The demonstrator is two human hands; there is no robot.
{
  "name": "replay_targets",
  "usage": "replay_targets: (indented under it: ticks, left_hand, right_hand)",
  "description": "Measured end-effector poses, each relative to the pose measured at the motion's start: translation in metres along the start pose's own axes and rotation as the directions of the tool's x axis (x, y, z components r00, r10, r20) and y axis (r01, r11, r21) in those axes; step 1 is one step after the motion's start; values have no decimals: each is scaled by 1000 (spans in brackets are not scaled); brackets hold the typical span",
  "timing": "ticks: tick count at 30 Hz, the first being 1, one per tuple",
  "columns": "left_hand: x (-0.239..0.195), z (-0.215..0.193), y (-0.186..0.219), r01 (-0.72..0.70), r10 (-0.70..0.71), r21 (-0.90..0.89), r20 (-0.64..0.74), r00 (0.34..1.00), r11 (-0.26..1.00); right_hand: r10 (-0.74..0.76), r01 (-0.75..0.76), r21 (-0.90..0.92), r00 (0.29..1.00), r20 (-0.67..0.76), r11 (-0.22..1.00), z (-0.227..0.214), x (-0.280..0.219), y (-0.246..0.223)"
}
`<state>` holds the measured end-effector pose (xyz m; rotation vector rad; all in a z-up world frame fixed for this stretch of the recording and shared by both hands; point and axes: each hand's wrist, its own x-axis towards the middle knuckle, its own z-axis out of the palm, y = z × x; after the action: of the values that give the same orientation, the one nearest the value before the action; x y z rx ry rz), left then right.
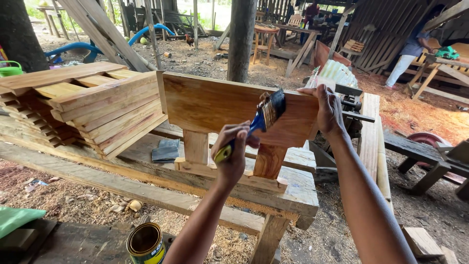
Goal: The person applies a dark wood stain to a wooden chair backrest using a paintbrush. They repeatedly dip the brush into a can of stain and cover the surface, including the edges and the vertical slats, while holding the piece on a workbench.
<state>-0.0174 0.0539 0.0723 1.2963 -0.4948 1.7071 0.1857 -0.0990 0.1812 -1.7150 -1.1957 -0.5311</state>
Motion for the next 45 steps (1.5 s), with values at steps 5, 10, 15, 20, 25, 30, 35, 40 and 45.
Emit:
replay_targets:
  ticks: [5, 10, 15, 20, 25, 30, 35, 40, 45]
  left_hand:
    - [29, -58, -23, -7, 15, 36, -211, 977, 999]
    - [53, -168, -27, -112, 271, 370, -413, 870, 922]
    - [32, -184, -27, -181, 368, 574, -227, 902, 799]
    - [-58, -112, -51, -7, 9, -17, 133, 991, 1000]
    - [-90, -59, -5, -367, 233, 397, 345, 909, 841]
    - [-63, -142, -18, 24, 35, 560, -94, 995, 828]
    - [-27, -207, -6, 163, 33, 339, -507, 861, 927]
    - [-31, -194, -8, 44, 211, 380, -602, 770, 924]
    - [-82, -135, -25, 142, 20, 236, -572, 820, 961]
  right_hand:
    - [2, -2, -11, 1000, 9, 1000, 0, 0, 6]
    - [22, -22, -23, 1000, 3, 999, 2, 3, 12]
    - [-45, 43, -63, 998, -34, 997, 2, 7, 18]
    - [-56, 54, -47, 998, -38, 997, 2, 4, 12]
    - [-50, 49, -26, 998, -32, 998, -1, 7, 19]
    - [-82, 82, -22, 996, -30, 996, -3, 1, 12]
    - [-80, 79, -9, 995, -51, 997, -1, 0, 12]
    - [-98, 98, -8, 994, -52, 995, -1, -1, 14]
    - [-51, 49, -40, 998, -46, 998, -1, 4, 19]
